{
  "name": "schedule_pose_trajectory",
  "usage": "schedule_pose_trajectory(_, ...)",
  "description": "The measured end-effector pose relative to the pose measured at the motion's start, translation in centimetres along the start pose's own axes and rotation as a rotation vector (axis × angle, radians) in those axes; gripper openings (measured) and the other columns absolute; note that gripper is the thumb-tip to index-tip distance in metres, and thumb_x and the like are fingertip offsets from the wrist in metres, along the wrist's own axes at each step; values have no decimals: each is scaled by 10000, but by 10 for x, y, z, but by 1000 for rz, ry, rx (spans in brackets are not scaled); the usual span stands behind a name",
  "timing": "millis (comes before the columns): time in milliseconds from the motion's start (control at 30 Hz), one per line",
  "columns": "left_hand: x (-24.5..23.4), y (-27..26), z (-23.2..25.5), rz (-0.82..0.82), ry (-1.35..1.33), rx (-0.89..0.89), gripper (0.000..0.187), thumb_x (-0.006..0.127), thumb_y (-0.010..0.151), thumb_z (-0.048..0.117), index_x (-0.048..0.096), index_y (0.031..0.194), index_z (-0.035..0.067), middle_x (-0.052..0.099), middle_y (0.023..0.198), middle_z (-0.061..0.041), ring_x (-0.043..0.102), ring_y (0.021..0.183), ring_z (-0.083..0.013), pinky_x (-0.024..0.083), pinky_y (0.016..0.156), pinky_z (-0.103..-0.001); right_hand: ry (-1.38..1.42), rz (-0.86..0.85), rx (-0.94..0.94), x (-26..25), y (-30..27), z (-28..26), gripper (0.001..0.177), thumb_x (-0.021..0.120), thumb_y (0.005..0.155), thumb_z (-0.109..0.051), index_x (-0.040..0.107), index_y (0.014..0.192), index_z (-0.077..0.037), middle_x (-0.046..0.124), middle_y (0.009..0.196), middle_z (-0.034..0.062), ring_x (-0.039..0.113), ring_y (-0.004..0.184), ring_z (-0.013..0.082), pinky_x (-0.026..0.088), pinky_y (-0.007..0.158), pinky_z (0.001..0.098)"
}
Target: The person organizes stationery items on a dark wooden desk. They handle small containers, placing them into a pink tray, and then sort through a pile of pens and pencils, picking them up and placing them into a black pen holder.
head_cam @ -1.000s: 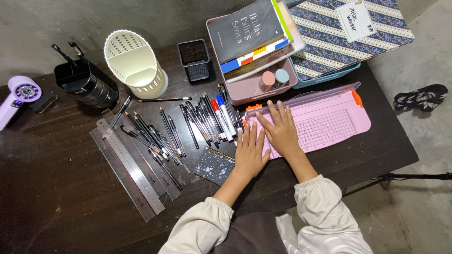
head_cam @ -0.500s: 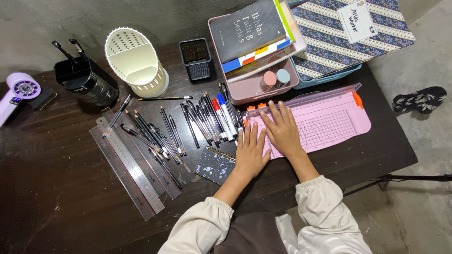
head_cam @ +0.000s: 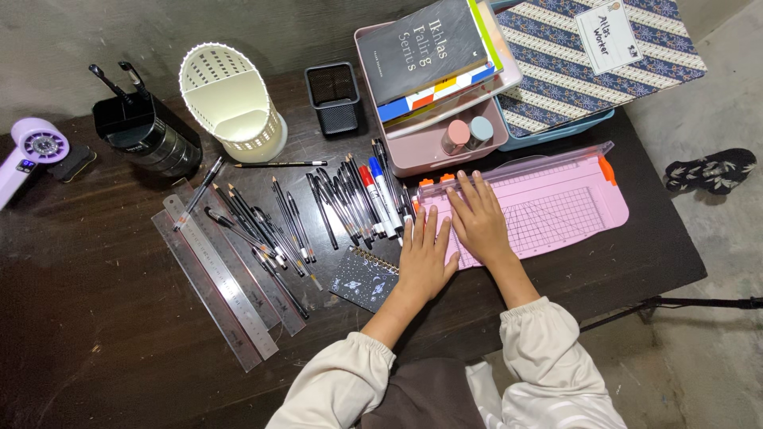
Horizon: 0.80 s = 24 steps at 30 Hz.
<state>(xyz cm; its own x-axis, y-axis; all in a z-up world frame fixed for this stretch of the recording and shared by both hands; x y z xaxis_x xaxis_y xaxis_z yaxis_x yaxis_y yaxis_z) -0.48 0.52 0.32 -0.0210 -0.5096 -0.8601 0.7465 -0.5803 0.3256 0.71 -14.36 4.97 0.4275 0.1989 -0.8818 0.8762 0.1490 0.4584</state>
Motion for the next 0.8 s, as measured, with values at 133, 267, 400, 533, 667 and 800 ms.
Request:
schedule_pose_trajectory(133, 1, 0, 0, 7, -2, 2, 712, 573, 957, 445, 458, 1521, 27, 291, 1632, -251, 167, 1553, -416, 105, 1253, -584, 14, 25, 13, 0, 0, 0, 372, 672, 944, -115, 667, 1306, -30, 505, 1540, 172, 418, 1463, 428, 382, 1176, 542)
schedule_pose_trajectory(267, 1, 0, 0, 1, 14, 4, 707, 572, 955, 447, 470, 1515, 27, 292, 1633, -250, 160, 1555, -412, 104, 1253, -582, 62, 52, 35, -4, 2, -2, 294, 671, 922, -83, 681, 1209, -20, 534, 1516, 168, 443, 1451, 412, 386, 1175, 532)
schedule_pose_trajectory(400, 3, 0, 0, -30, -15, -13, 736, 567, 966, 448, 400, 1552, 36, 228, 1656, -253, 137, 1564, -417, 92, 1258, -584, 86, 112, 50, -11, 7, -5, 306, 678, 898, -37, 686, 1202, 0, 589, 1445, 152, 495, 1405, 382, 406, 1128, 519)
schedule_pose_trajectory(533, 4, 0, -1, -31, -80, -26, 806, 598, 954, 431, 279, 1609, 86, 116, 1678, -282, 78, 1573, -432, 77, 1258, -596, 129, 159, 101, -17, 12, -3, 291, 698, 922, 3, 676, 1212, -10, 686, 1276, 115, 590, 1272, 343, 444, 1050, 470)
schedule_pose_trajectory(667, 4, -1, -2, 9, -127, -32, 857, 637, 949, 426, 207, 1627, 126, 50, 1683, -299, 9, 1573, -447, 58, 1244, -625, 132, 171, 132, -25, 9, 0, 279, 746, 864, 5, 705, 1136, -43, 717, 1064, 90, 640, 1065, 300, 473, 942, 431)
schedule_pose_trajectory(800, 6, -2, -3, 5, -161, -49, 891, 645, 935, 437, 188, 1634, 127, 34, 1687, -298, -9, 1579, -441, 55, 1249, -625, 155, 182, 125, -29, 2, 2, 229, 770, 864, -5, 714, 1080, -55, 730, 1007, 68, 634, 945, 264, 491, 871, 402)
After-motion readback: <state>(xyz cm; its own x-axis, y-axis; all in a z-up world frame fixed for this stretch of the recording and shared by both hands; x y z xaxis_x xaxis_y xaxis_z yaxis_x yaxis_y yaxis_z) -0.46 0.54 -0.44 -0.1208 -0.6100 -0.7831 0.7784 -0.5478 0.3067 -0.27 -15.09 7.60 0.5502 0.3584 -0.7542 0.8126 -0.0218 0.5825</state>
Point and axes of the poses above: each hand's wrist, its own y-axis towards the middle knuckle, its own x-axis out of the palm, z = x × y, the point moved 2 cm from there along y, towards the middle knuckle
